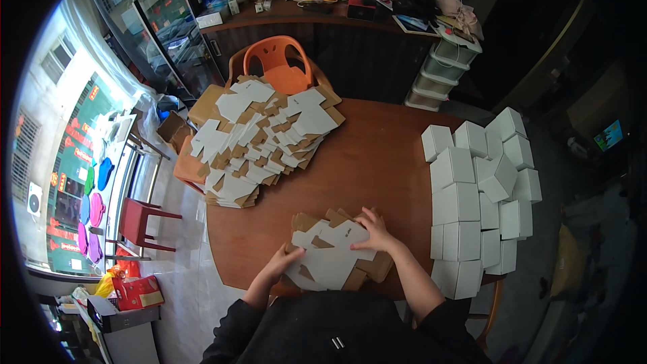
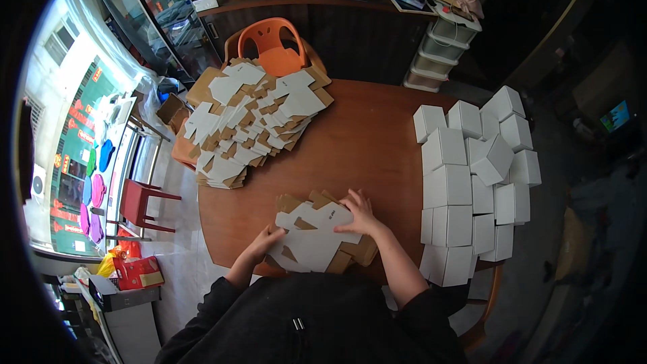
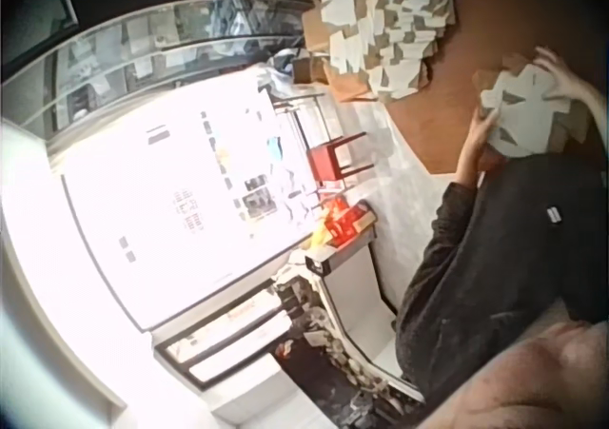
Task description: The person assembles small white cardboard boxes from flat pre-cut pieces. They pick up a flat piece, fold the sides up, and tuck the flaps to form a cube, then place the finished box into a growing stack on the right side of the table.
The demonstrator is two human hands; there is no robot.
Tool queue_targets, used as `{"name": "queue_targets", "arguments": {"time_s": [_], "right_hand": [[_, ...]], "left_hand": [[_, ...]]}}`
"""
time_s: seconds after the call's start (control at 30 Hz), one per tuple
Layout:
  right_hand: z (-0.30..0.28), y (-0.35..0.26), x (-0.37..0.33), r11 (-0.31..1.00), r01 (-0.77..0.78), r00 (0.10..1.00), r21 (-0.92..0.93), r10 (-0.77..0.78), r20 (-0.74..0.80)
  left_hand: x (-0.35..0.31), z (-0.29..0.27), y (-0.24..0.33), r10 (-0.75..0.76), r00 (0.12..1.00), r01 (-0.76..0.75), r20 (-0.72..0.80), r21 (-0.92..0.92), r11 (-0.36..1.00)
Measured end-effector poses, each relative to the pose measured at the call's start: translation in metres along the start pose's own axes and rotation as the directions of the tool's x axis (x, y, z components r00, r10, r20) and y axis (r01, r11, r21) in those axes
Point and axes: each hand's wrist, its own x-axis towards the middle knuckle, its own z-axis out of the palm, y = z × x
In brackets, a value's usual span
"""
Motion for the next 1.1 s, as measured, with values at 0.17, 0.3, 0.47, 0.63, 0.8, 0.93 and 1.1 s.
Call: {"name": "queue_targets", "arguments": {"time_s": [0.17,0.3,0.47,0.63,0.8,0.93,1.1], "right_hand": [[-0.001,-0.013,-0.024,0.964,0.059,0.984,0.26,-0.012,-0.177],[-0.01,0.021,-0.055,0.771,-0.248,0.867,0.587,0.447,-0.221],[-0.029,0.032,-0.075,0.925,-0.13,0.839,0.356,0.294,-0.457],[-0.065,0.004,-0.024,0.948,-0.302,0.59,-0.104,0.1,-0.801],[-0.089,-0.029,0.022,0.939,-0.145,0.755,-0.311,-0.098,-0.649],[-0.071,0.019,0.054,0.941,-0.259,0.836,-0.217,0.106,-0.539],[-0.069,0.024,0.055,0.897,-0.357,0.812,-0.26,0.16,-0.562]], "left_hand": [[-0.004,0.022,0.001,0.107,0.983,-0.038,-0.151,0.402,0.915],[0.002,0.036,0.024,0.175,0.98,-0.143,-0.09,0.286,0.947],[0.039,0.044,0.058,0.23,0.968,-0.236,-0.103,-0.052,0.97],[0.125,0.083,0.113,0.293,0.946,-0.3,-0.139,-0.039,0.953],[0.207,0.105,0.129,0.417,0.893,-0.372,-0.167,0.247,0.895],[0.219,0.113,0.134,0.329,0.941,-0.121,-0.075,0.836,0.536],[0.144,0.002,0.183,0.458,0.849,-0.352,-0.262,0.365,0.862]]}}
